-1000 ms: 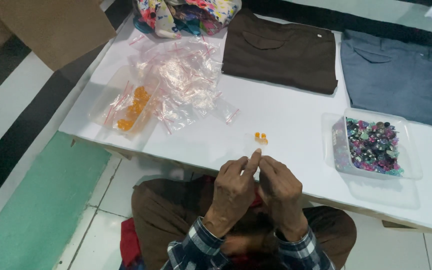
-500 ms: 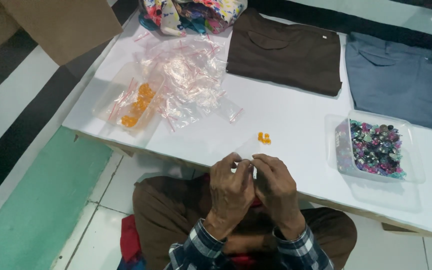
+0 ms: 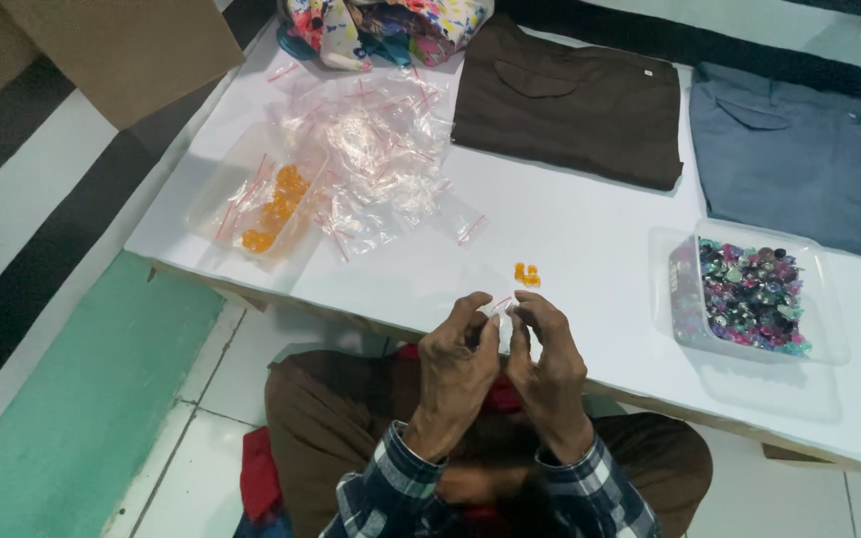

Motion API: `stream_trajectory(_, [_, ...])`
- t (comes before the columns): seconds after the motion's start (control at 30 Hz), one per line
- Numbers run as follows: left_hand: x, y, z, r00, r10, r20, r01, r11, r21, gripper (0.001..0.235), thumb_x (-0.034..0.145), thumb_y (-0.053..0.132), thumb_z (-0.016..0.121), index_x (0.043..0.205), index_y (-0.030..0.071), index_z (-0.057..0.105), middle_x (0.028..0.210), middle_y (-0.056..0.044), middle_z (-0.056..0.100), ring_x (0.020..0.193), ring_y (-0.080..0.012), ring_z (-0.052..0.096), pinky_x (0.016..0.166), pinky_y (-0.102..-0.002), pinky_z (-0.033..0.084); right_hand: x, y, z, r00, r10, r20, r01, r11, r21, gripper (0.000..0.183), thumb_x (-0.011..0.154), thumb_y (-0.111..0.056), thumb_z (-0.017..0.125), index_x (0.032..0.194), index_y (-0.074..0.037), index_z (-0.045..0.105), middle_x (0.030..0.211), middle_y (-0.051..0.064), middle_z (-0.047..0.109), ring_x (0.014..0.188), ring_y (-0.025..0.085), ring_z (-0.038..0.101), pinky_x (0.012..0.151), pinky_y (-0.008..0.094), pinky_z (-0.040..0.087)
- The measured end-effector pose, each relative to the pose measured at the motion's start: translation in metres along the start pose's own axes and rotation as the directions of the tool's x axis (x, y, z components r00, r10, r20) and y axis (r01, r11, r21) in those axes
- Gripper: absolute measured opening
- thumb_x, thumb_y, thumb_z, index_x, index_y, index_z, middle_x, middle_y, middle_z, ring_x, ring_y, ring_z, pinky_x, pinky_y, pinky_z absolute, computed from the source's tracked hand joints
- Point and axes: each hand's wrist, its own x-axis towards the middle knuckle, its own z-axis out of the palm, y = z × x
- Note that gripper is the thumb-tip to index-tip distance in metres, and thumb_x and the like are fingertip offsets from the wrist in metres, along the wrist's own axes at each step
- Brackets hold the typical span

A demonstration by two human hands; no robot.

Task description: Bagging small colorful buttons into plastic bags

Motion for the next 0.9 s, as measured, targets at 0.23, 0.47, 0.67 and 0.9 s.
stream_trajectory(0.23, [0.011, -0.006, -0.007, 0.991, -0.063, 0.116, 0.064, 0.998, -0.007, 0.007, 0.091, 0.004, 0.066, 0.091, 0.01, 0.07, 0.065, -0.013, 0.073, 0.064, -0.0359, 0.075, 0.053, -0.039, 0.058, 0.009, 0.004, -0.005, 0.994, 0.057, 0.095, -0.064, 0.994, 0.083, 0.021, 0.087, 0.005, 0.074, 0.107, -0.003, 0.075, 0.104, 0.015, 0.075, 0.089, 0.035, 0.076, 0.065, 0.038, 0.065])
stream_trajectory(0.47, [0.024, 0.006, -0.011, 0.974, -0.086, 0.211, 0.093, 0.995, -0.023, 0.009, 0.083, 0.002, 0.069, 0.085, 0.01, 0.066, 0.068, -0.012, 0.076, 0.065, -0.0318, 0.076, 0.054, -0.037, 0.058, 0.011, 0.02, -0.004, 0.872, 0.447, 0.202, -0.489, 0.821, 0.294, 0.015, 0.084, -0.001, 0.077, 0.097, -0.009, 0.074, 0.083, 0.012, 0.079, 0.079, 0.027, 0.079, 0.064, 0.032, 0.061])
stream_trajectory(0.67, [0.026, 0.0, -0.009, 0.989, -0.076, 0.129, 0.065, 0.994, 0.094, 0.01, 0.082, 0.006, 0.071, 0.082, 0.012, 0.064, 0.065, -0.012, 0.074, 0.059, -0.0334, 0.074, 0.05, -0.037, 0.056, -0.001, 0.021, 0.002, 0.781, 0.566, 0.263, -0.597, 0.552, 0.583, 0.02, 0.091, 0.002, 0.07, 0.106, -0.002, 0.057, 0.092, 0.022, 0.078, 0.088, 0.021, 0.076, 0.072, 0.033, 0.061])
stream_trajectory(0.9, [0.026, 0.011, -0.006, 0.988, 0.009, 0.155, -0.024, 0.995, 0.093, 0.01, 0.086, 0.006, 0.071, 0.084, 0.014, 0.064, 0.063, -0.01, 0.074, 0.059, -0.0296, 0.075, 0.051, -0.034, 0.057, -0.001, 0.011, -0.003, 0.843, 0.508, 0.178, -0.525, 0.703, 0.48, 0.016, 0.097, -0.002, 0.061, 0.104, -0.007, 0.074, 0.095, 0.015, 0.079, 0.089, 0.021, 0.076, 0.072, 0.036, 0.062])
